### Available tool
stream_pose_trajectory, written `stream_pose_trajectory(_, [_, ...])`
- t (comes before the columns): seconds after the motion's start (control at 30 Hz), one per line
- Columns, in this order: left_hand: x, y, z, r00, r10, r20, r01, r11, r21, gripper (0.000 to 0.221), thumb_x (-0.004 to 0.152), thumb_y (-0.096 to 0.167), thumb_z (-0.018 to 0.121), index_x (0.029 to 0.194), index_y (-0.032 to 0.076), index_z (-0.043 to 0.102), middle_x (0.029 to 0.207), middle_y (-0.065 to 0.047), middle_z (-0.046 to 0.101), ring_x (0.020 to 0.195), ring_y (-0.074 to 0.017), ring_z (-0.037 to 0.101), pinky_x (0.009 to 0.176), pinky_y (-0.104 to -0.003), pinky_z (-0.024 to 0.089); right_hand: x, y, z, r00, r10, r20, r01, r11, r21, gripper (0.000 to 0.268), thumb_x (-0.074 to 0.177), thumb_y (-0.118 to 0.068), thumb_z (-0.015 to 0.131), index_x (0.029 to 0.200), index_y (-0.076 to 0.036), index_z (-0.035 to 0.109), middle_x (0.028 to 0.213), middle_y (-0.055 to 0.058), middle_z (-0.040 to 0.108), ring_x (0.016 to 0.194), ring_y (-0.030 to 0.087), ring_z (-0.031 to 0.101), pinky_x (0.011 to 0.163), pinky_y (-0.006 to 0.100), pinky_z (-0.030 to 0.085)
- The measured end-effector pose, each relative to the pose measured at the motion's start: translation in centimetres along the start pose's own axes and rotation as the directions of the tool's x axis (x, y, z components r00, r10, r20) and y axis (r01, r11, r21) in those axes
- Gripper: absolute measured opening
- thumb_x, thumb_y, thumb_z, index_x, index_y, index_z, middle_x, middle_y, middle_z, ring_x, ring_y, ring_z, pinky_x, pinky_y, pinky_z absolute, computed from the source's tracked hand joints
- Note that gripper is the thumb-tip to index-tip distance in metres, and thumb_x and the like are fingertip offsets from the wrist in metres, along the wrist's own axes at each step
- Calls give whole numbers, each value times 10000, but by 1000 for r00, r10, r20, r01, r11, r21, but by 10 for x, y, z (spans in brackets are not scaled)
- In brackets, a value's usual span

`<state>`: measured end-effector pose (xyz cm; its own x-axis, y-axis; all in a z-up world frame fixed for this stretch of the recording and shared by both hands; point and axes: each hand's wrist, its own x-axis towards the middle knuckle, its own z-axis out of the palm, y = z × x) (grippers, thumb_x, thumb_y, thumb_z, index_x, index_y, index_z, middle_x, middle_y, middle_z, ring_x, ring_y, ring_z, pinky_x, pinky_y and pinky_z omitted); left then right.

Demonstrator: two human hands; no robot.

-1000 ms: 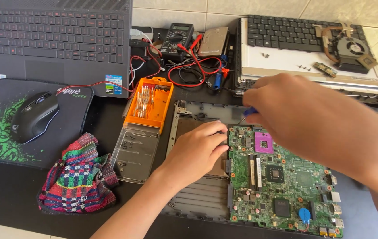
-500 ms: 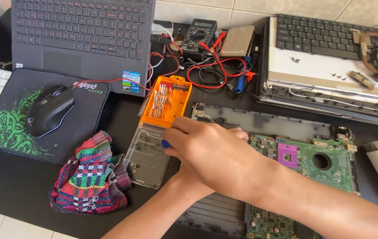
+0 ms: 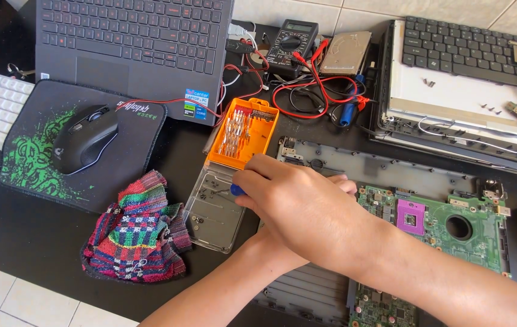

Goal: Reinstalling a motherboard into a laptop chassis and securing it with screws using a screwdriver.

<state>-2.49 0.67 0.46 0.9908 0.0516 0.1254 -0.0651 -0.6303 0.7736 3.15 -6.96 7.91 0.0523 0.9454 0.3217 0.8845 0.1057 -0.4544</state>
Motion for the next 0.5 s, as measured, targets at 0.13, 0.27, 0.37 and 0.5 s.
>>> stream_pose_trajectory(0.13, [3,5,1,1000,23,11,-23,1000,-16,232,881,56,432,1032,105,601,1033,-157,659,977,-246,598,769,-385,457,-4,-1,-6,1000,5,-24,-5,1000,-7,134,987,-139,682,1042,-33,620,945,87,581,789,284,615,631,416,464])
stream_pose_trajectory(0.27, [4,10,3,998,49,29,-48,998,-33,222,865,37,436,986,105,610,998,-155,669,942,-246,602,743,-381,457,-16,-9,-36,996,9,-84,-8,1000,16,154,984,-119,651,1082,0,646,997,113,644,859,285,659,713,398,509])
stream_pose_trajectory(0.37, [1,4,14,997,82,16,-82,997,13,158,916,98,527,1005,111,657,832,-126,685,769,-301,624,662,-424,482,-37,-17,-71,984,50,-168,-56,998,-30,166,940,-113,671,1064,-9,704,1015,88,742,894,234,723,775,352,566])
stream_pose_trajectory(0.5, [1,6,21,970,178,-165,-204,966,-157,192,981,153,628,1075,23,733,1074,-101,780,1001,-254,738,893,-384,567,-80,-10,-97,931,286,-229,-321,938,-132,215,866,-180,717,1060,-103,770,1036,15,784,927,170,739,799,319,574])
